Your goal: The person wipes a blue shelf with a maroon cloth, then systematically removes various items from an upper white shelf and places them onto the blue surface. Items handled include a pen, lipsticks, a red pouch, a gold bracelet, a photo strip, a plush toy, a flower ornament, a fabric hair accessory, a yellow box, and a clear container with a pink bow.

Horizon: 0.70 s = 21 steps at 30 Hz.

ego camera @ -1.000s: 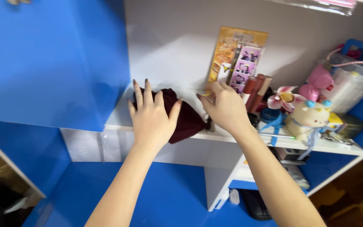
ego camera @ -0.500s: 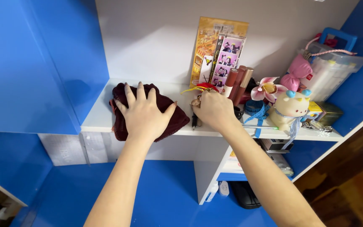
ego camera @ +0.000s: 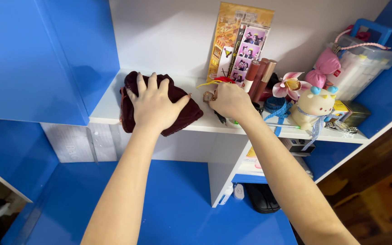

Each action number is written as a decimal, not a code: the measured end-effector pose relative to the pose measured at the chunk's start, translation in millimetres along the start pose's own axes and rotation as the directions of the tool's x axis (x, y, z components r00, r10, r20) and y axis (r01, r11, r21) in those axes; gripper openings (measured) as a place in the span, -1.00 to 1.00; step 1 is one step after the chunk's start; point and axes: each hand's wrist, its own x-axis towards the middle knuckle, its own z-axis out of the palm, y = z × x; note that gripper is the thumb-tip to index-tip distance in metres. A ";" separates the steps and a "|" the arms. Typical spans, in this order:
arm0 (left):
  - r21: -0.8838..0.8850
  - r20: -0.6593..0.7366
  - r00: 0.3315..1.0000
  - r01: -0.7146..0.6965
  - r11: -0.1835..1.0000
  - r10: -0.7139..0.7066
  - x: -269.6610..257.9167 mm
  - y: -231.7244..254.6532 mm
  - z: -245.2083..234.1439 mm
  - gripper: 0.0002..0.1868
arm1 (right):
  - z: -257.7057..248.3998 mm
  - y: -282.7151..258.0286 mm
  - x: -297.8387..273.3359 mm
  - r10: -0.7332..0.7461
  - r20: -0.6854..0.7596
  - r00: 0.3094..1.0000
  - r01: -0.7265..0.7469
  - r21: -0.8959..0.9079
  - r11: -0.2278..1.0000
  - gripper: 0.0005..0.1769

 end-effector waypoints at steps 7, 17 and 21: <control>0.001 0.022 1.000 0.007 1.000 -0.007 0.8 -1.5 -0.8 -0.16 | 7.0 4.9 3.5 -0.038 -0.025 0.999 0.039 0.054 0.998 -0.66; -0.021 0.006 1.000 0.002 1.000 -0.002 -0.7 -1.3 -0.1 -0.16 | -10.6 17.7 -27.5 -0.055 -0.272 0.961 0.129 0.265 0.955 -0.69; -0.030 -0.009 1.000 0.006 1.000 -0.006 4.7 -3.9 6.0 -0.16 | -46.9 11.1 -75.5 -0.135 -0.318 0.938 0.253 0.365 0.896 -0.87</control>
